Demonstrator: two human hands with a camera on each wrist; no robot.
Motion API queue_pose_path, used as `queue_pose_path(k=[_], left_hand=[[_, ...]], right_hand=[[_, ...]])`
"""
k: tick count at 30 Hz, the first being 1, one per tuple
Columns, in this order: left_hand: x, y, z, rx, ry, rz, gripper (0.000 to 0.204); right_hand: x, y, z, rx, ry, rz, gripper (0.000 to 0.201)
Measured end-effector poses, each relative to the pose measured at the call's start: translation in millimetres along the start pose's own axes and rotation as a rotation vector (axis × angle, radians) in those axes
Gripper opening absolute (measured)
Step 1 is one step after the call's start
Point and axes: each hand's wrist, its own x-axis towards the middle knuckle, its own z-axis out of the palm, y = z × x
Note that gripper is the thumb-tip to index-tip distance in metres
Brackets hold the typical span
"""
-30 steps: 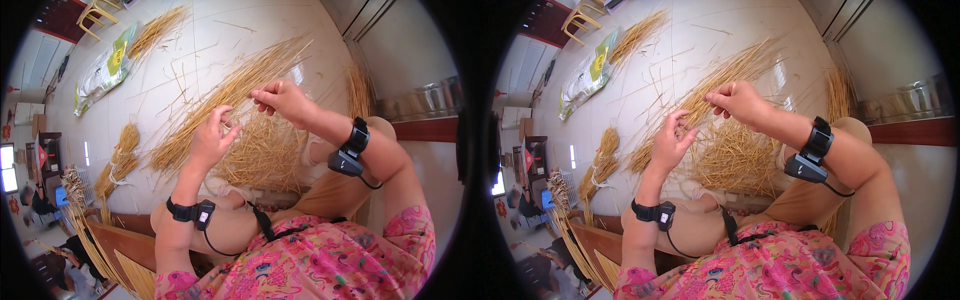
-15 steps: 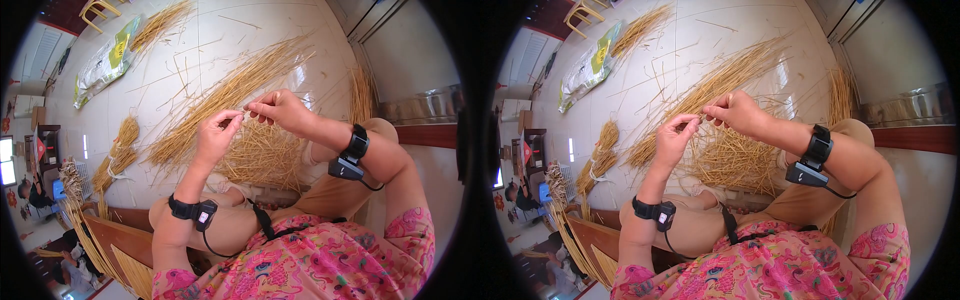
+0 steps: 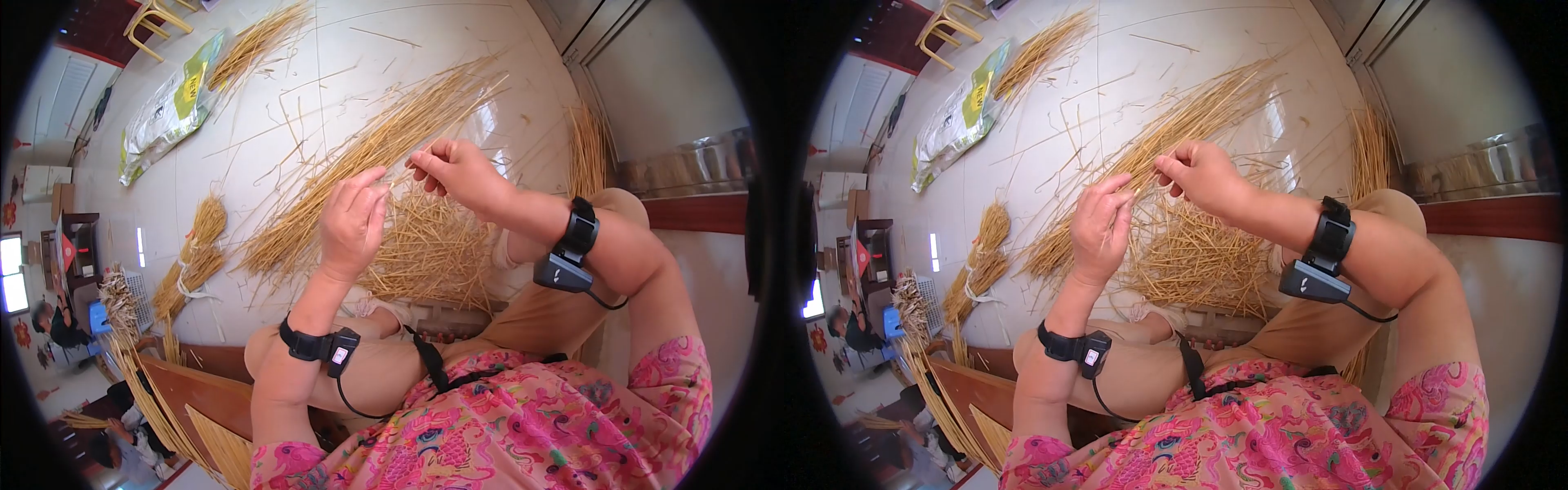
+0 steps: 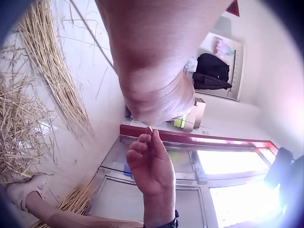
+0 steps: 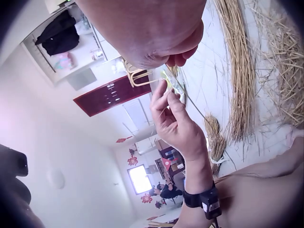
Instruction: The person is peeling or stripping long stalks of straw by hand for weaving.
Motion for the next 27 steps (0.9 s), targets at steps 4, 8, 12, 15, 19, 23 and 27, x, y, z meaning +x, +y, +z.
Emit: queue_pose_path(k=[4,8,12,15,19,23,27], left_hand=[[0,-1,-6,-0.09,-0.049,0.002,0.009],[-3,7,-11,-0.466,-0.088,-0.347,0.002],[-4,-5,-19,-0.876,-0.106,-0.625,0.012],[-2,-29,-43,-1.047,-0.579,-0.695,0.006],[-6,0,-38,-0.386,-1.097,-0.515,0.041],[-23,-12,-17,-0.136,-0.915,-0.418,0.032],[10,-7,-33,-0.169,-0.529,-0.553,0.036]], right_hand=[[9,0,-8,0.004,0.053,-0.024,0.023],[14,-1,-13,0.049,0.096,-0.006,0.023],[18,2,-17,0.109,0.114,-0.026,0.022],[19,-5,-23,0.099,0.172,-0.078,0.023],[22,-17,-32,0.087,0.232,-0.193,0.023],[23,-25,-36,0.044,0.289,-0.24,0.023],[23,-28,-37,0.037,0.281,-0.255,0.024]])
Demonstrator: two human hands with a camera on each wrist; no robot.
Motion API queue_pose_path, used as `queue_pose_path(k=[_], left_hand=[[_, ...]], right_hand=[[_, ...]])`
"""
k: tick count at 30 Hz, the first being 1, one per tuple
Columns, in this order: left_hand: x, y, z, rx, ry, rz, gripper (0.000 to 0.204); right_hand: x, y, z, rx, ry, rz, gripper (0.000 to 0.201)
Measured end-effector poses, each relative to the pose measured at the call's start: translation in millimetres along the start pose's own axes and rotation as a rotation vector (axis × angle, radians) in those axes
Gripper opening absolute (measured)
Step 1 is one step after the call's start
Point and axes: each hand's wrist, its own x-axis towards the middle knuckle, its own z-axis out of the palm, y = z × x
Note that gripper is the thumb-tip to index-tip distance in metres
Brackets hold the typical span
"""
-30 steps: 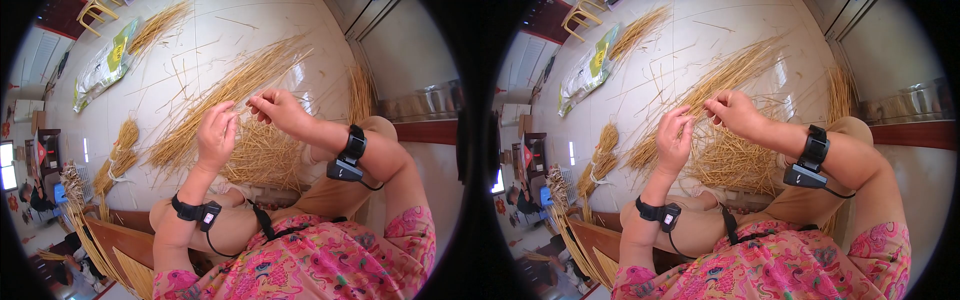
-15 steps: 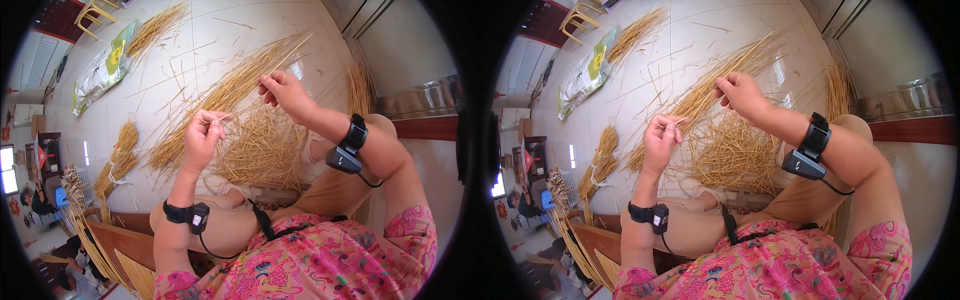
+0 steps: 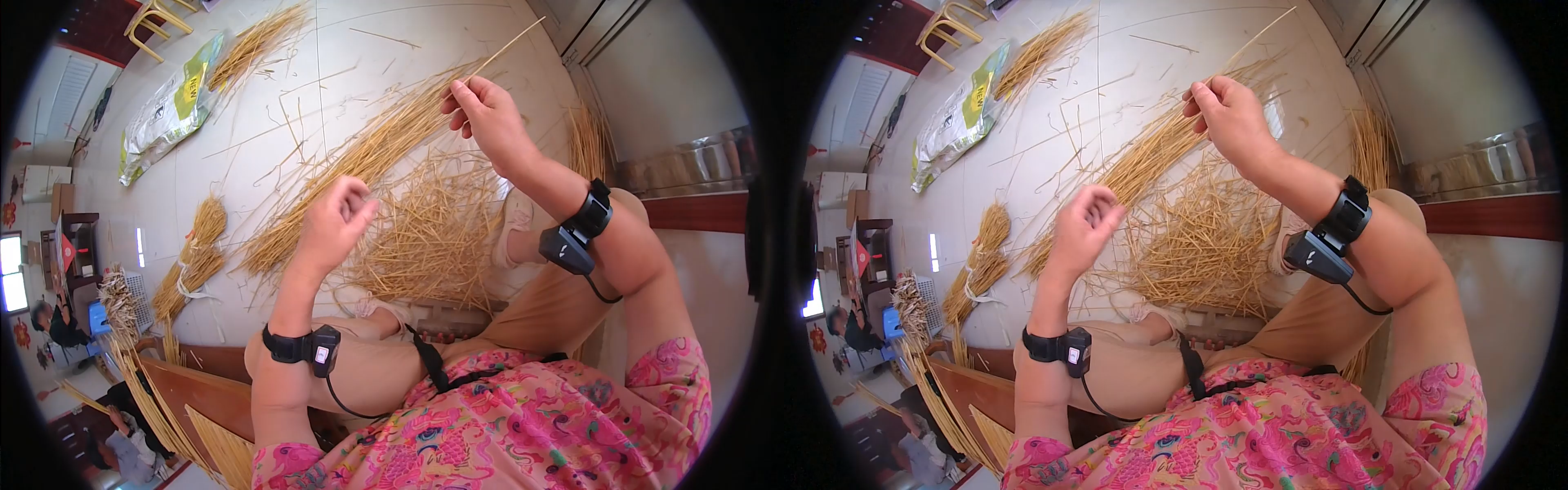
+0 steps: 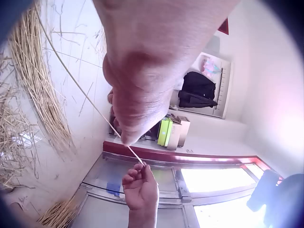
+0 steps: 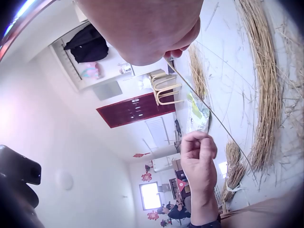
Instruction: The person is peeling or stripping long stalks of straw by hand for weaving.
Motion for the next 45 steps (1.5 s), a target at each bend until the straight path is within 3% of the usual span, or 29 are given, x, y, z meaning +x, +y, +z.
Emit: queue_pose_path(k=[2,4,6,8,11,13,16,20,22,25,34,40,43,45], left_hand=[[4,-9,5,0.131,0.403,0.192,0.034],[10,-30,11,0.261,0.456,0.293,0.031],[9,-39,13,0.189,0.374,0.205,0.026],[4,-35,11,-0.088,0.156,-0.07,0.017],[3,-37,15,-0.353,0.182,-0.024,0.011],[1,-29,10,-0.31,0.167,-0.026,0.009],[2,-28,9,-0.286,0.175,0.037,0.009],[7,-30,17,-0.332,0.188,0.122,0.01],[7,-24,17,-0.299,0.159,0.062,0.011],[7,-19,22,-0.35,0.112,0.05,0.012],[9,-18,37,-0.468,-0.021,0.026,0.013],[8,-31,40,-0.329,0.002,0.03,0.012],[9,-29,39,-0.231,0.034,0.059,0.012],[9,-27,39,-0.211,0.045,0.073,0.012]], right_hand=[[3,-3,-2,0.009,0.001,-0.002,0.024],[9,-7,-9,0.045,0.033,-0.02,0.024],[20,-14,-21,0.112,0.093,-0.056,0.023],[34,-21,-39,0.12,0.176,-0.093,0.023],[47,-29,-62,0.123,0.309,-0.12,0.022],[50,-28,-69,0.132,0.334,-0.122,0.021],[45,-19,-61,0.15,0.246,-0.099,0.023],[7,-4,-10,-0.022,-0.161,0.117,0.029],[-20,4,12,0.028,-0.353,0.218,0.028],[-39,24,28,0.082,-0.501,0.231,0.023],[-24,41,28,0.094,-0.329,0.166,0.015],[20,12,-11,0.211,0.13,-0.008,0.015],[22,5,-16,0.217,0.15,-0.029,0.013],[14,13,-10,0.148,0.005,0.013,0.013]])
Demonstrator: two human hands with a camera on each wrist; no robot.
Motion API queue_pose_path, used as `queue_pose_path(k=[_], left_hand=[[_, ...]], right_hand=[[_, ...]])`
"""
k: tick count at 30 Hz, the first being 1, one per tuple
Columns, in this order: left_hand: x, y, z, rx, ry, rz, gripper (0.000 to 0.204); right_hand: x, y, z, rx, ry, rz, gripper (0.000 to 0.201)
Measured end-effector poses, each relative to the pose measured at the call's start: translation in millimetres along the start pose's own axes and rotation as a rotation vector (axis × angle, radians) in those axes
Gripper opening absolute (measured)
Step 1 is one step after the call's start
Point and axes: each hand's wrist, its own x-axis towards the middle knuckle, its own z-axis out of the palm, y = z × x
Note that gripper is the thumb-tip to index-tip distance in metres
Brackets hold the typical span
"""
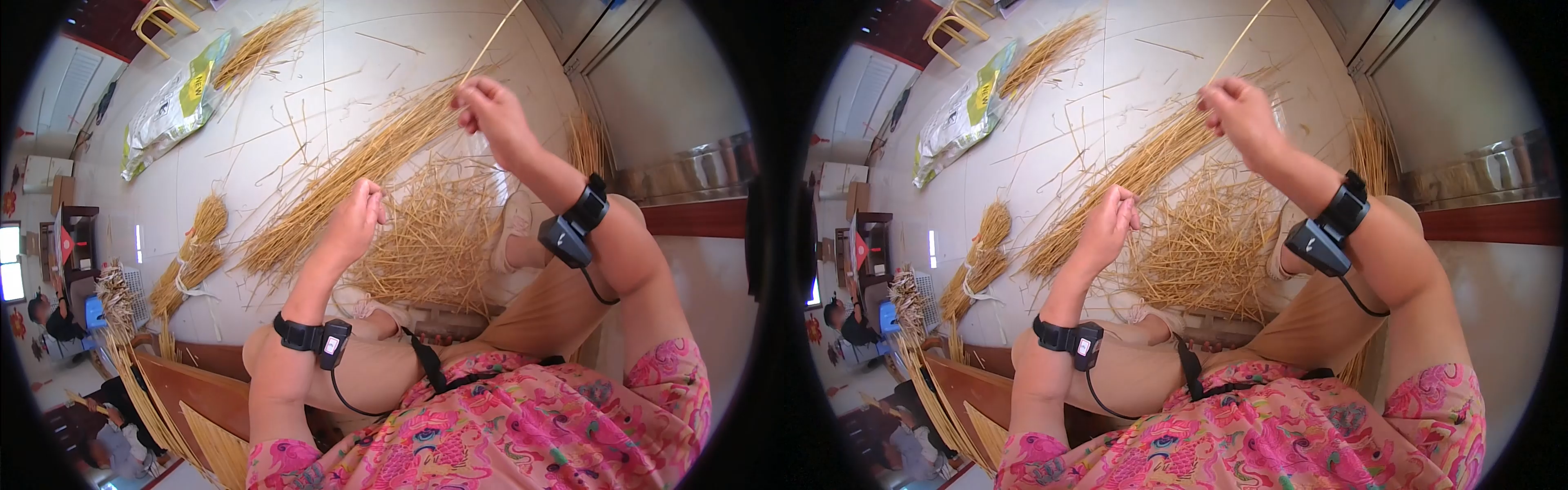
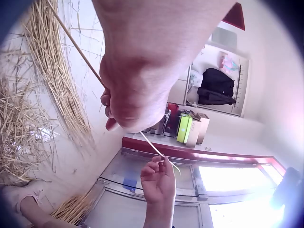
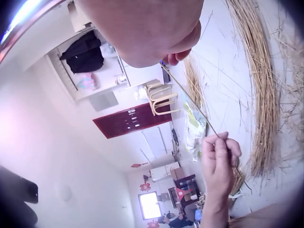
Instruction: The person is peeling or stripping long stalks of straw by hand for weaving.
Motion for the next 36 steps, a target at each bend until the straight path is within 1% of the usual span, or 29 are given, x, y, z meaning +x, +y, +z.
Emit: queue_pose_path(k=[3,6,8,10,11,14,16,17,19,21,23,24,26,27,29,31,33,35,36], left_hand=[[2,1,1,-0.019,0.007,-0.002,0.013],[2,3,3,-0.026,0.01,-0.029,0.014],[2,3,4,-0.023,0.017,-0.051,0.014],[3,-12,4,0.115,0.013,0.02,0.014],[4,-20,3,0.179,0.011,0.059,0.013],[2,-34,-3,0.545,-0.108,0.063,0.014],[-7,-44,-4,0.569,-0.161,0.071,0.016],[-10,-47,-4,0.581,-0.189,0.075,0.017],[-11,-47,-4,0.551,-0.205,0.084,0.02],[-9,-46,-1,0.53,-0.23,0.074,0.021],[-9,-39,-1,0.526,-0.27,0.04,0.022],[-8,-34,0,0.538,-0.308,-0.007,0.023],[-9,-29,-1,0.568,-0.393,-0.102,0.026],[-10,-34,1,0.561,-0.391,-0.09,0.025],[-11,-46,3,0.541,-0.389,-0.062,0.024],[-12,-52,3,0.544,-0.404,-0.089,0.026],[-9,-49,5,0.557,-0.412,-0.11,0.028],[-13,-38,5,0.575,-0.441,-0.139,0.028],[-10,-38,8,0.569,-0.443,-0.129,0.029]], right_hand=[[-23,8,19,-0.129,-0.244,0.113,0.017],[-23,9,23,-0.113,-0.305,0.065,0.017],[-11,-8,15,-0.084,-0.173,-0.055,0.016],[8,-31,-6,-0.024,-0.022,-0.16,0.014],[18,-43,-21,-0.016,0.054,-0.232,0.014],[31,-79,-73,-0.037,0.241,-0.403,0.012],[43,-87,-124,-0.046,0.328,-0.452,0.013],[41,-95,-141,-0.088,0.354,-0.505,0.014],[22,-113,-157,-0.227,0.448,-0.604,0.015],[8,-127,-181,-0.405,0.541,-0.694,0.015],[-8,-127,-210,-0.569,0.578,-0.695,0.014],[-17,-126,-222,-0.651,0.6,-0.695,0.014],[-42,-121,-234,-0.847,0.641,-0.587,0.012],[-54,-114,-241,-0.938,0.663,-0.525,0.011],[-72,-92,-274,-1.214,0.69,-0.523,0.009],[-103,-73,-278,-1.393,0.683,-0.462,0.008],[-129,-38,-300,-1.445,0.573,-0.275,0.008],[-166,0,-307,-1.383,0.509,-0.021,0.012],[-180,24,-318,-1.419,0.484,0.066,0.014]])
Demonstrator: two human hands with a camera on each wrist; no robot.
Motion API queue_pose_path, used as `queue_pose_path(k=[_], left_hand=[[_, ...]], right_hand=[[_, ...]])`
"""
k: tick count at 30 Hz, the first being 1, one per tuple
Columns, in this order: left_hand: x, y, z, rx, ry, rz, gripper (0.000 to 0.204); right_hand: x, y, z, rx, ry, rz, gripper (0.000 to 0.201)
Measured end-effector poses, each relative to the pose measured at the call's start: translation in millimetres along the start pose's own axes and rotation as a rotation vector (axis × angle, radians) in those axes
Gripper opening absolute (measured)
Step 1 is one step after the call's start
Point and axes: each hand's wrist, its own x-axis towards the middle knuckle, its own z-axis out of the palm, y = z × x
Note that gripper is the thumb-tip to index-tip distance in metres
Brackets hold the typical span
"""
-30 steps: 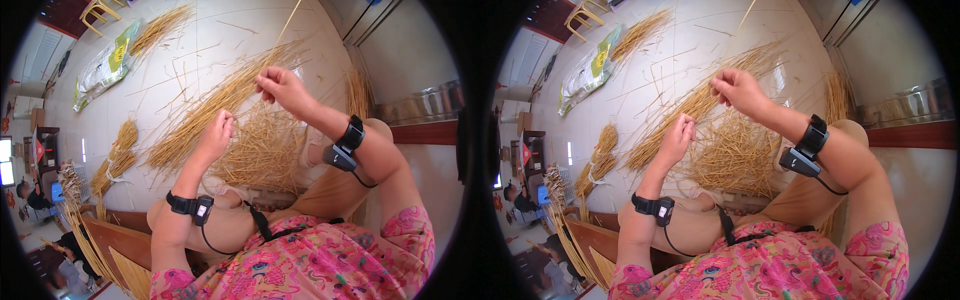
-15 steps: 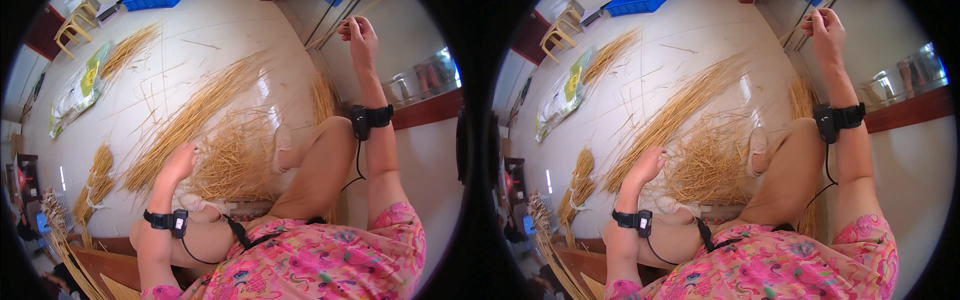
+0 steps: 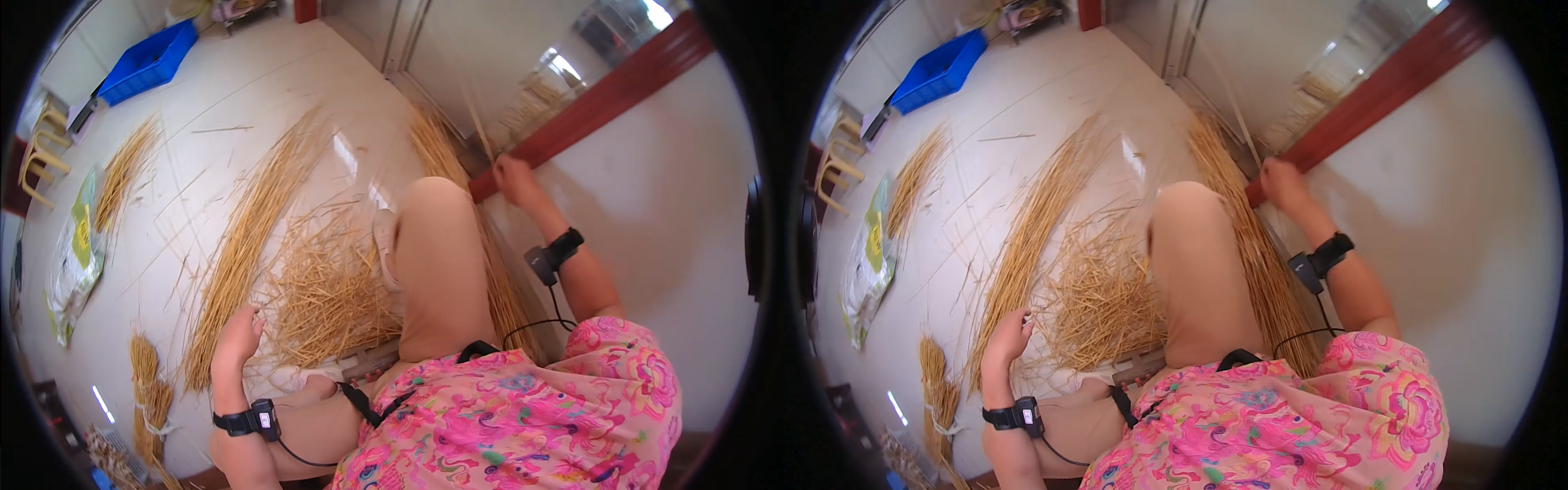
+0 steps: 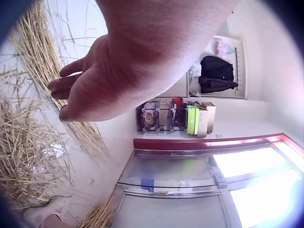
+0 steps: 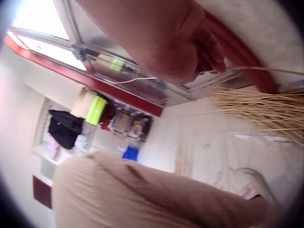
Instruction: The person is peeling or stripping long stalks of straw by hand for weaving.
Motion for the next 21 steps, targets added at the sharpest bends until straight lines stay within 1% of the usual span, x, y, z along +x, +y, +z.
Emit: queue_pose_path(k=[2,4,5,7,8,9,10,13,16,18,19,20,21], left_hand=[[1,-3,2,-0.002,-0.012,0.011,0.029],[2,2,0,0.01,-0.037,0.0,0.029],[2,3,-1,0.018,-0.053,-0.015,0.029],[5,-2,3,0.02,-0.05,-0.013,0.029],[5,-3,6,0.012,-0.052,-0.017,0.029],[5,-3,6,0.004,-0.056,-0.025,0.029],[5,-2,6,-0.003,-0.059,-0.033,0.029],[6,-4,7,-0.009,-0.071,-0.039,0.029],[6,-3,7,-0.015,-0.075,-0.048,0.029],[6,-3,9,-0.019,-0.076,-0.05,0.029],[5,-5,10,-0.017,-0.082,-0.048,0.029],[6,-6,10,-0.017,-0.081,-0.046,0.029],[6,-6,9,-0.012,-0.08,-0.046,0.029]], right_hand=[[-38,43,47,-0.089,-0.127,0.082,0.018],[-81,78,79,-0.125,-0.241,0.15,0.02],[-103,85,88,-0.112,-0.308,0.182,0.02],[-135,82,89,-0.09,-0.489,0.319,0.021],[-155,102,106,-0.15,-0.536,0.302,0.021],[-180,140,143,-0.206,-0.579,0.284,0.021],[-198,159,164,-0.261,-0.623,0.266,0.021],[-227,138,157,-0.213,-0.519,0.341,0.017],[-231,117,141,-0.26,-0.625,0.493,0.017],[-251,149,165,-0.333,-0.621,0.35,0.018],[-263,166,180,-0.329,-0.626,0.371,0.019],[-266,165,180,-0.325,-0.631,0.393,0.02],[-263,165,180,-0.283,-0.636,0.507,0.022]])
